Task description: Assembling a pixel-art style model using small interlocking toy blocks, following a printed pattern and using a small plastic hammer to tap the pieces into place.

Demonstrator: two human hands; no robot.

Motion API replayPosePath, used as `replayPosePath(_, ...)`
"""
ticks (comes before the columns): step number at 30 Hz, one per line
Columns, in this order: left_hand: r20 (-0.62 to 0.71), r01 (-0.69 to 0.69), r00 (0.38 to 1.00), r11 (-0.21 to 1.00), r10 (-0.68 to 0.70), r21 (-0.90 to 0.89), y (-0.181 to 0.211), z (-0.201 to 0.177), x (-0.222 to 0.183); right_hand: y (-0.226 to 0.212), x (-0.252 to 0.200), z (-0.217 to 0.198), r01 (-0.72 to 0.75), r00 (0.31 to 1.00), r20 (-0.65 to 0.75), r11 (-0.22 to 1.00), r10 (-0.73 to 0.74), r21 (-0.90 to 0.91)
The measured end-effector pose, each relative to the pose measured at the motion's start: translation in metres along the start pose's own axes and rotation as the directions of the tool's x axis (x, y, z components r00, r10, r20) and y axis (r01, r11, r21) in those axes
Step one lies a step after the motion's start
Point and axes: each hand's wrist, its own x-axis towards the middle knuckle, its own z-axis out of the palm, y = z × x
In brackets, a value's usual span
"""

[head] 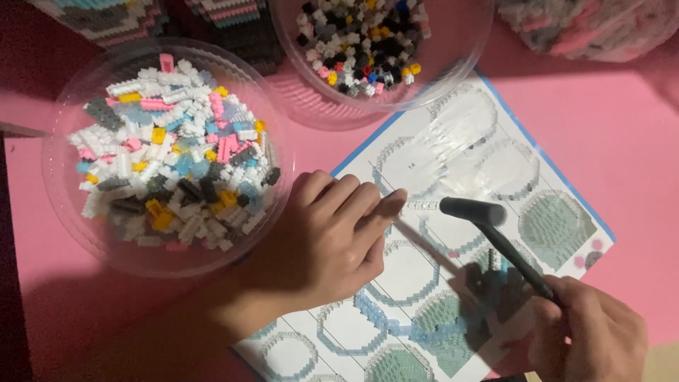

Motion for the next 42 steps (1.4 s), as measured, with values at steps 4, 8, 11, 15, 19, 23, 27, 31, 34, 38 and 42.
replayPosePath(4, 0.028, 0.024, 0.999, 1.000, -0.023, -0.017, 0.001, -0.001, 0.002, 0.003, 0.004, 0.001, 0.059, 0.988, 0.151, 0.987, -0.036, -0.151)
replayPosePath(8, 0.026, 0.034, 0.999, 0.999, -0.033, -0.033, 0.001, -0.002, 0.000, 0.022, -0.009, 0.002, -0.284, 0.956, -0.080, 0.958, 0.281, -0.029)
replayPosePath(11, 0.020, 0.041, 0.999, 0.998, -0.040, -0.044, 0.001, -0.002, 0.000, 0.057, -0.007, 0.006, -0.360, 0.927, -0.142, 0.930, 0.348, -0.074)
replayPosePath(15, 0.043, 0.077, 0.996, 0.996, -0.075, -0.043, 0.001, 0.001, -0.001, 0.086, -0.006, 0.019, -0.317, 0.943, -0.167, 0.932, 0.290, -0.174)
replayPosePath(19, 0.026, 0.101, 0.995, 0.992, -0.099, -0.081, 0.002, 0.003, -0.002, 0.078, 0.000, 0.027, -0.407, 0.870, -0.212, 0.891, 0.446, 0.202)
replayPosePath(23, 0.028, 0.108, 0.994, 0.992, -0.107, -0.069, 0.001, 0.004, -0.001, 0.053, 0.020, 0.012, -0.286, 0.950, -0.144, 0.958, 0.278, -0.036)
replayPosePath(27, 0.079, 0.133, 0.989, 0.989, -0.127, -0.068, 0.000, 0.006, -0.003, 0.061, 0.028, 0.012, -0.351, 0.936, -0.061, 0.934, 0.348, -0.061)
replayPosePath(31, 0.080, 0.112, 0.991, 0.991, -0.106, -0.072, -0.003, 0.013, -0.003, 0.104, 0.017, 0.024, -0.313, 0.948, -0.089, 0.947, 0.306, -0.079)
replayPosePath(34, 0.083, 0.088, 0.993, 0.992, -0.081, -0.091, -0.006, 0.013, -0.002, 0.128, 0.018, 0.020, -0.255, 0.966, -0.086, 0.957, 0.245, -0.137)
replayPosePath(38, 0.106, 0.086, 0.991, 0.992, -0.077, -0.089, -0.005, 0.010, -0.001, 0.110, 0.057, -0.001, -0.090, 0.996, -0.035, 0.978, 0.085, -0.187)
replayPosePath(42, 0.053, 0.106, 0.993, 0.992, -0.102, -0.065, -0.003, 0.007, -0.002, 0.018, 0.120, -0.016, 0.333, 0.940, 0.076, 0.943, -0.332, -0.002)
